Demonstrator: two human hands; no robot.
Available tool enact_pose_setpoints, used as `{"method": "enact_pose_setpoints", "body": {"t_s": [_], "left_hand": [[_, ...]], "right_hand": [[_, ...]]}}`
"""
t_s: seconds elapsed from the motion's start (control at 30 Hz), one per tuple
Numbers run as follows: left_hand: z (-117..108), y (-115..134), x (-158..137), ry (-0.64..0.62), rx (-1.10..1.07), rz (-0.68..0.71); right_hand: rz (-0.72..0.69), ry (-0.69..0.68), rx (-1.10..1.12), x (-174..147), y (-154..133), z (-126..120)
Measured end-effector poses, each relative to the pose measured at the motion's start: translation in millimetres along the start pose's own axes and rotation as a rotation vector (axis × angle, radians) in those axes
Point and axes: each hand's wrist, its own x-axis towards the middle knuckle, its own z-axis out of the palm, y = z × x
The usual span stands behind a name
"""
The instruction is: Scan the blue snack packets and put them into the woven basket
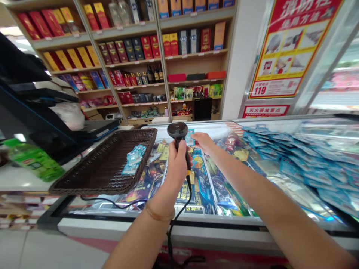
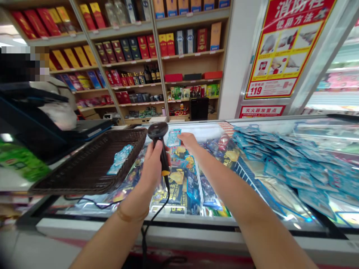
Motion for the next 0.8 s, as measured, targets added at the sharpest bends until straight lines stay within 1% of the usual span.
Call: {"method": "enact_pose_setpoints", "body": {"t_s": [0.13,0.23,0.3,0.33,0.4,0.47,0.5,0.57,0.67,0.8], "left_hand": [[-48.9,33.9,4.4,0.142,-0.030,0.125],[-84.7,47.0,4.6,0.253,-0.049,0.141],[-102.2,49.2,3.9,0.290,-0.066,0.120],[-108.2,48.5,3.7,0.299,-0.076,0.107],[-113.8,44.2,3.5,0.298,-0.102,0.074],[-110.6,37.3,4.1,0.286,-0.137,0.043],[-105.8,33.4,4.7,0.276,-0.155,0.029],[-90.8,25.2,6.2,0.243,-0.178,0.007],[-57.6,11.9,8.8,0.139,-0.172,-0.037],[-3.4,-10.4,8.2,-0.025,-0.187,-0.121]], "right_hand": [[0.043,-0.109,0.008,2.1,3.7,83.5],[0.059,-0.162,0.013,3.0,5.9,138.3],[0.055,-0.176,0.010,2.8,8.3,162.1],[0.050,-0.175,0.005,2.6,9.7,169.0],[0.036,-0.162,-0.017,2.1,12.4,172.7],[0.018,-0.137,-0.052,1.8,14.0,163.3],[0.008,-0.116,-0.073,1.9,13.9,154.1],[-0.010,-0.056,-0.121,2.4,11.6,127.7],[-0.043,0.062,-0.198,3.6,3.5,71.5],[-0.093,0.243,-0.324,2.4,-9.9,-22.0]]}}
